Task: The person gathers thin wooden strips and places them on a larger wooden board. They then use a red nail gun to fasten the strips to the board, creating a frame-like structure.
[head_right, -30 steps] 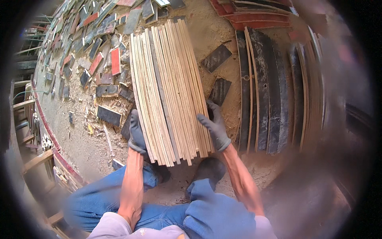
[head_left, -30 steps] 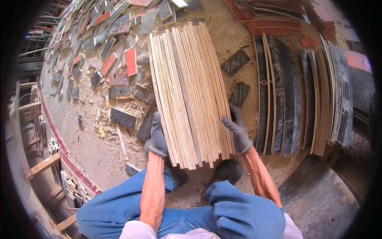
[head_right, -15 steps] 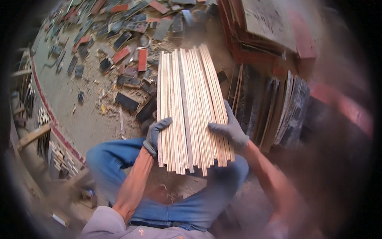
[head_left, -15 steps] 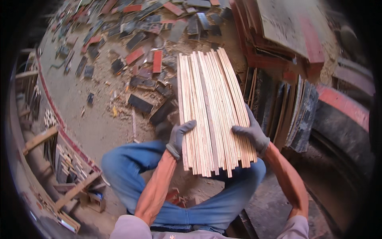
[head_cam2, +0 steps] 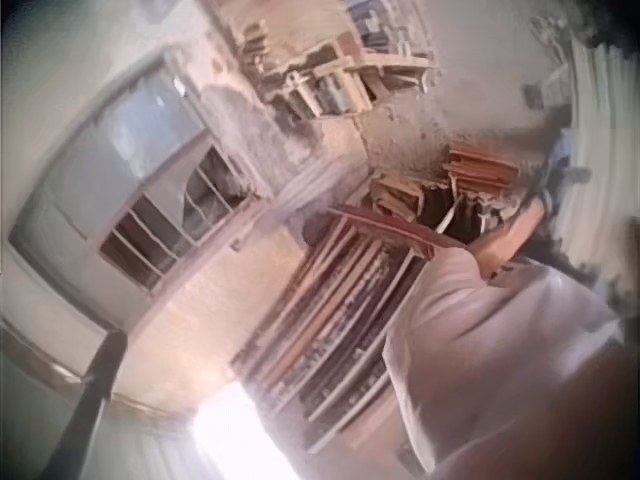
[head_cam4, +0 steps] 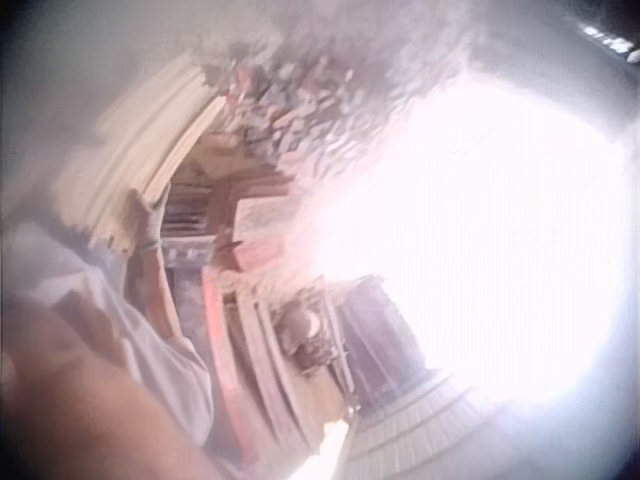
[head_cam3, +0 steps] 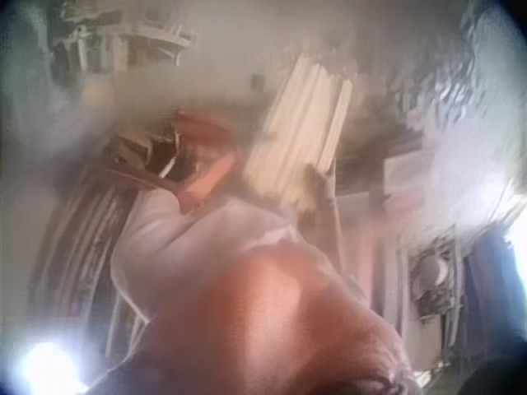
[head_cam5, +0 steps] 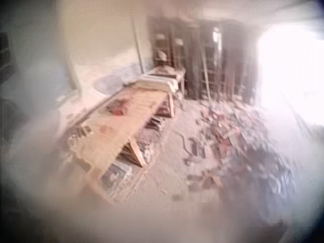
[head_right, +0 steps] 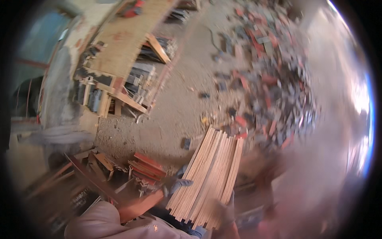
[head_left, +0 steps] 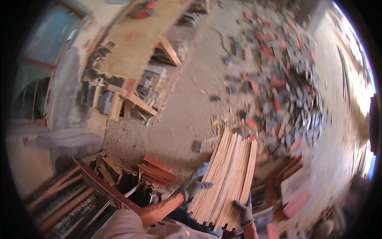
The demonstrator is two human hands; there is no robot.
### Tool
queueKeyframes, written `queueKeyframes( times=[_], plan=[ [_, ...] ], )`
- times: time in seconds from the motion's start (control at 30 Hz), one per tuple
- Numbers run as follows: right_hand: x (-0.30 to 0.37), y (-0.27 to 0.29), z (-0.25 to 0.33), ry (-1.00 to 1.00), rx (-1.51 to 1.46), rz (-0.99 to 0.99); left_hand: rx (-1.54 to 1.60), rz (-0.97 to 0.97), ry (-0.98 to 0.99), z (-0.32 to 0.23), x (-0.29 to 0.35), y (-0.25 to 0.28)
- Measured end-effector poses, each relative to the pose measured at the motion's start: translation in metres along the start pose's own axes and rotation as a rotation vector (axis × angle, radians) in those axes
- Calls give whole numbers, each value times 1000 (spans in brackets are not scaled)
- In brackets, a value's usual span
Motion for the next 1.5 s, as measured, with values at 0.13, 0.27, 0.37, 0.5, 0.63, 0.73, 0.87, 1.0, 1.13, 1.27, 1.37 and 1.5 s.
queueKeyframes(
  times=[0.13,0.27,0.37,0.5,0.63,0.73,0.87,1.0,1.13,1.27,1.37,1.5],
  plan=[
    [-5,-92,137,34,129,230,293,-125,-125,-73,19,-5],
    [-44,-243,245,272,289,481,533,-45,-436,-196,-3,59],
    [-79,-348,319,397,406,704,684,-100,-397,-319,15,86],
    [-158,-487,386,417,568,751,1040,27,-491,-418,-17,145],
    [-205,-650,451,409,644,848,1245,47,-765,-524,-55,213],
    [-208,-785,477,412,842,862,1426,242,-873,-587,-84,276],
    [-218,-951,487,598,1052,967,1487,531,-1129,-655,-157,378],
    [-238,-1081,508,1058,1521,809,1593,411,-1239,-741,-202,445],
    [-212,-1169,455,1100,1859,678,1793,295,-1266,-740,-238,502],
    [-231,-1164,432,1231,2014,717,1890,318,-1289,-727,-277,497],
    [-239,-1146,437,1241,1947,958,1880,62,-1063,-708,-296,490],
    [-255,-1121,442,1145,1861,1075,1478,-526,-874,-663,-307,501]
  ],
)
Point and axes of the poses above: each hand's wrist, its own x-axis away from the middle knuckle, its own y-axis out of the back of the hand, z = x × y, the point moved 3 cm from there along -x, towards the middle knuckle, and after that the axes turned 7 degrees about -z, right-handed, at the moved point
